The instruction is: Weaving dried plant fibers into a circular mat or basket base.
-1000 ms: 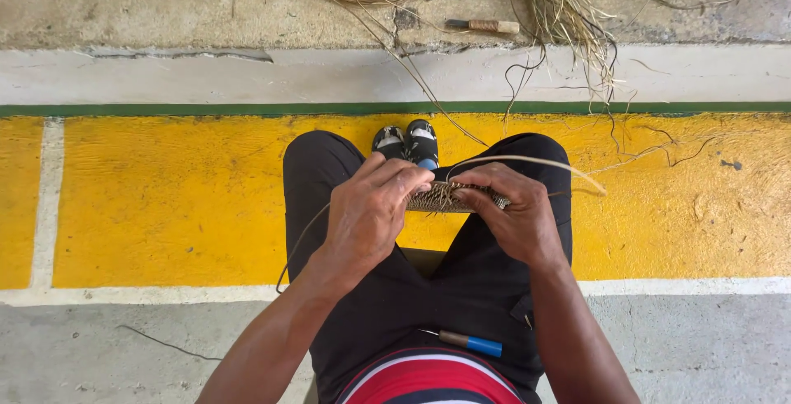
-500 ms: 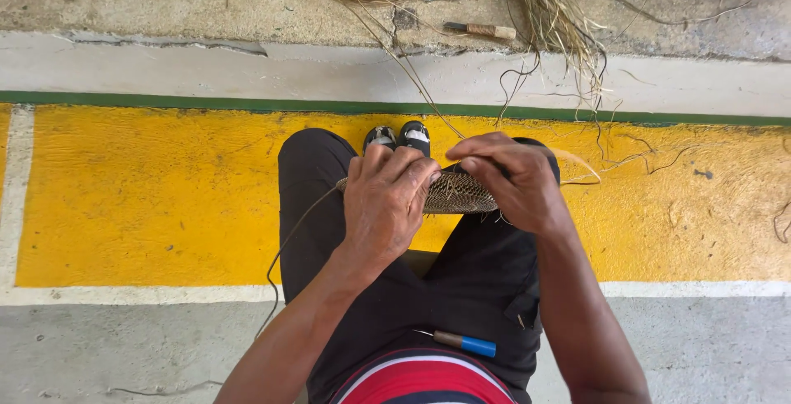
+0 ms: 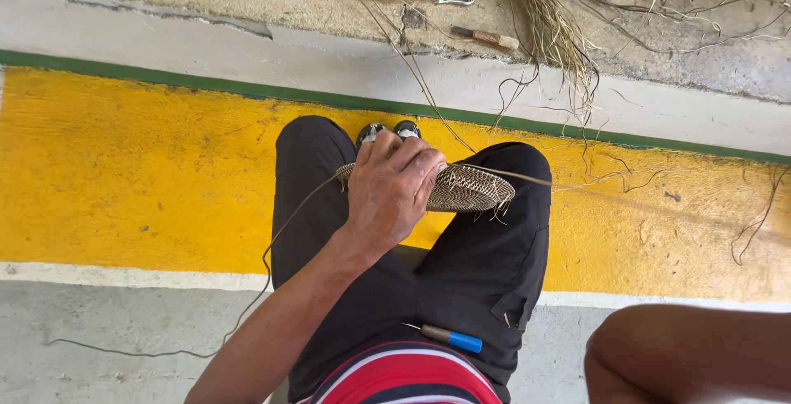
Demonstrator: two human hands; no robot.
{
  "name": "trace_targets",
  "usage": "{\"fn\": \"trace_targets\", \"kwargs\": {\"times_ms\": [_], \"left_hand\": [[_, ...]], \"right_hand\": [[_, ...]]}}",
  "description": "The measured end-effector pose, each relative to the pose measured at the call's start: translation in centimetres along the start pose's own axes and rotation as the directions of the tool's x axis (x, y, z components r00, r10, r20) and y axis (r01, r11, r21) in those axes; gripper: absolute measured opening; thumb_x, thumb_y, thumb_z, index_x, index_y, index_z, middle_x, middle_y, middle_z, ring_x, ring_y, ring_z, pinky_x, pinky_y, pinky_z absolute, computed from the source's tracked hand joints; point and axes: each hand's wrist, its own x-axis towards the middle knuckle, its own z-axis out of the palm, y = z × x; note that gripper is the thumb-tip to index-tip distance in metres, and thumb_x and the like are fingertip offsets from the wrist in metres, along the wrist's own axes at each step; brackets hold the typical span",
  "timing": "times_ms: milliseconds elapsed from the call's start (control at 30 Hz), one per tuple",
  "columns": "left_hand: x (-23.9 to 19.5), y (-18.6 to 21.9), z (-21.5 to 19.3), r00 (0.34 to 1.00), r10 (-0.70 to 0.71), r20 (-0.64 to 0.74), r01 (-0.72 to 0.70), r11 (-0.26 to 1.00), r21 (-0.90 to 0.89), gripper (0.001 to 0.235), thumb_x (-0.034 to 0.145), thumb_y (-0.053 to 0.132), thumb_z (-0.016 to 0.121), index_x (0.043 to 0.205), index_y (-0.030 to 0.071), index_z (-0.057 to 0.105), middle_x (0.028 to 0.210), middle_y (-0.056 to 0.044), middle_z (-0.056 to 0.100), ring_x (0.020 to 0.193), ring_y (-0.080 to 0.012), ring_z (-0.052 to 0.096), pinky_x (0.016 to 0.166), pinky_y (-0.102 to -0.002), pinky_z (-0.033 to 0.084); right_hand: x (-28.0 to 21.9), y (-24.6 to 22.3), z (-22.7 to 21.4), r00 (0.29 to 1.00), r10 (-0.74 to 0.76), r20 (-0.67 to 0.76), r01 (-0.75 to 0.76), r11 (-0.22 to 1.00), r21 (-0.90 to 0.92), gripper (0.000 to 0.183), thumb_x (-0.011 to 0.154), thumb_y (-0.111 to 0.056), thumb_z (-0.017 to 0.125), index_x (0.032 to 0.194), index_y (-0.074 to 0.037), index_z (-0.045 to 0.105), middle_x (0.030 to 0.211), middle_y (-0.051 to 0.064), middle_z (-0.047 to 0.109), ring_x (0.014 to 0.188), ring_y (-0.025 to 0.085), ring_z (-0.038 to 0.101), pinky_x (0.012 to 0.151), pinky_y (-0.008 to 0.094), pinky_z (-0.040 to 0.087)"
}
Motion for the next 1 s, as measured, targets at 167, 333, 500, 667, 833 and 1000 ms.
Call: {"fn": "trace_targets", "kwargs": {"times_ms": [167,333,500,667,833,1000], "left_hand": [[-0.2,0.0,0.2,1.0,-0.01,-0.009,0.009,0.999,-0.031,0.015,0.096,0.019,0.076,0.107,0.01,0.075,0.101,0.002,0.067,0.093,-0.02,0.054,0.083,-0.037,0.043],[0.0,0.4,-0.4,1.0,-0.004,0.012,0.005,1.0,-0.02,0.015,0.096,0.017,0.075,0.108,0.008,0.075,0.102,0.002,0.068,0.091,-0.0191,0.053,0.079,-0.036,0.041],[-0.1,0.4,-0.4,1.0,-0.008,0.018,0.009,1.0,-0.022,0.015,0.096,0.017,0.075,0.108,0.008,0.075,0.102,0.002,0.067,0.091,-0.0189,0.053,0.079,-0.036,0.041],[0.1,0.1,-0.2,1.0,-0.007,0.029,0.007,1.0,-0.011,0.015,0.096,0.017,0.075,0.109,0.009,0.074,0.103,0.002,0.068,0.091,-0.0189,0.054,0.08,-0.036,0.041],[0.0,0.0,-0.1,0.999,0.001,0.034,-0.001,1.0,-0.002,0.016,0.096,0.018,0.075,0.11,0.009,0.075,0.104,0.001,0.068,0.092,-0.019,0.054,0.079,-0.036,0.041],[-0.1,0.0,0.0,0.999,-0.004,0.037,0.004,1.0,-0.012,0.016,0.096,0.018,0.075,0.109,0.009,0.075,0.103,0.002,0.068,0.091,-0.0189,0.054,0.08,-0.036,0.042]], "right_hand": [[0.5,-3.0,16.3,0.98,0.179,-0.084,-0.171,0.981,0.094,0.029,0.091,0.005,0.067,0.112,-0.01,0.053,0.096,0.011,0.074,0.091,0.019,0.074,0.075,0.025,0.06],[0.2,0.8,22.3,0.955,0.296,-0.02,-0.288,0.943,0.167,0.026,0.092,0.01,0.071,0.114,-0.002,0.063,0.11,0.011,0.074,0.104,0.022,0.073,0.095,0.033,0.062],[0.0,2.0,22.5,0.999,-0.014,0.045,0.026,0.959,-0.284,0.02,0.089,0.005,0.079,0.101,-0.008,0.07,0.109,0.003,0.076,0.12,0.022,0.065,0.11,0.039,0.05],[0.7,2.4,22.5,0.99,-0.073,0.117,0.111,0.926,-0.362,0.024,0.081,0.0,0.083,0.098,-0.012,0.072,0.108,0.001,0.076,0.12,0.023,0.064,0.11,0.04,0.05],[0.8,2.7,22.4,0.992,-0.072,0.1,0.108,0.899,-0.424,0.025,0.081,-0.002,0.086,0.099,-0.014,0.073,0.106,-0.003,0.076,0.115,0.02,0.063,0.105,0.037,0.049],[0.9,2.6,23.1,0.991,-0.081,0.107,0.121,0.88,-0.46,0.028,0.08,-0.002,0.086,0.101,-0.015,0.074,0.108,-0.002,0.076,0.116,0.021,0.061,0.103,0.035,0.05]]}}
